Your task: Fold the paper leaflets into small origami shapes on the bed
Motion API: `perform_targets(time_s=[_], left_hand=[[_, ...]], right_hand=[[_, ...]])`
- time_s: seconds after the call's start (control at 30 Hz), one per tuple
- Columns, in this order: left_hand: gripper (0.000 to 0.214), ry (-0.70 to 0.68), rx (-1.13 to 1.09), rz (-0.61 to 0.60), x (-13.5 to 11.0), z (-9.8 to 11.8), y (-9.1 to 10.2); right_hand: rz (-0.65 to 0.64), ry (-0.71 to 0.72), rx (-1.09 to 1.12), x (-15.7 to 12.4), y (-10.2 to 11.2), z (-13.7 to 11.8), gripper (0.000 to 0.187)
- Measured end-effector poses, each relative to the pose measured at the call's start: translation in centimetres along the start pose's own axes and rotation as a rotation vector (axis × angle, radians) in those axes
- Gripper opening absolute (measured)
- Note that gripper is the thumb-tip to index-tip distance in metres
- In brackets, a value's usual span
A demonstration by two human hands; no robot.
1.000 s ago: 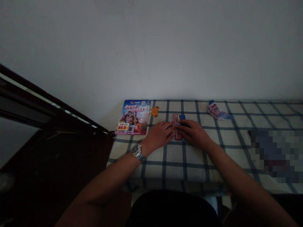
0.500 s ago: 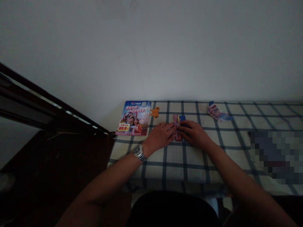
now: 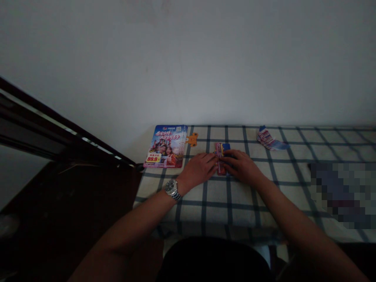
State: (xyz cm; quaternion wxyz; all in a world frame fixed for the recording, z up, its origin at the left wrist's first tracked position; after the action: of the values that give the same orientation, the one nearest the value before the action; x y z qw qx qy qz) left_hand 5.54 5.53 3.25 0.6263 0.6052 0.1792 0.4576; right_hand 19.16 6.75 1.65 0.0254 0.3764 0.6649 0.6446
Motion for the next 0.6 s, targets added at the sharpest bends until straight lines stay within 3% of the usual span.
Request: perform_targets(time_s=[0.6], left_hand=[[0.033, 0.005, -0.083, -0.026, -0.15, -0.71, -0.01]], right_hand=[[-0.032, 0.004, -0.034, 0.09, -0.21, -0.21, 0.031]])
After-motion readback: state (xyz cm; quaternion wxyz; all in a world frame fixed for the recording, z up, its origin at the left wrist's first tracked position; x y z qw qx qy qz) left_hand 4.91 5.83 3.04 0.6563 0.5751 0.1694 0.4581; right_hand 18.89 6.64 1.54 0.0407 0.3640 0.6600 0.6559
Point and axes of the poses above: each hand's wrist, its own x-axis towards the middle knuckle, its own y-axis out of the back of the hand, z = x × y, the point moved 9 cm from there along x, towards the middle knuckle, and after that the axes turned 14 degrees about y, right-handed, at the moved point
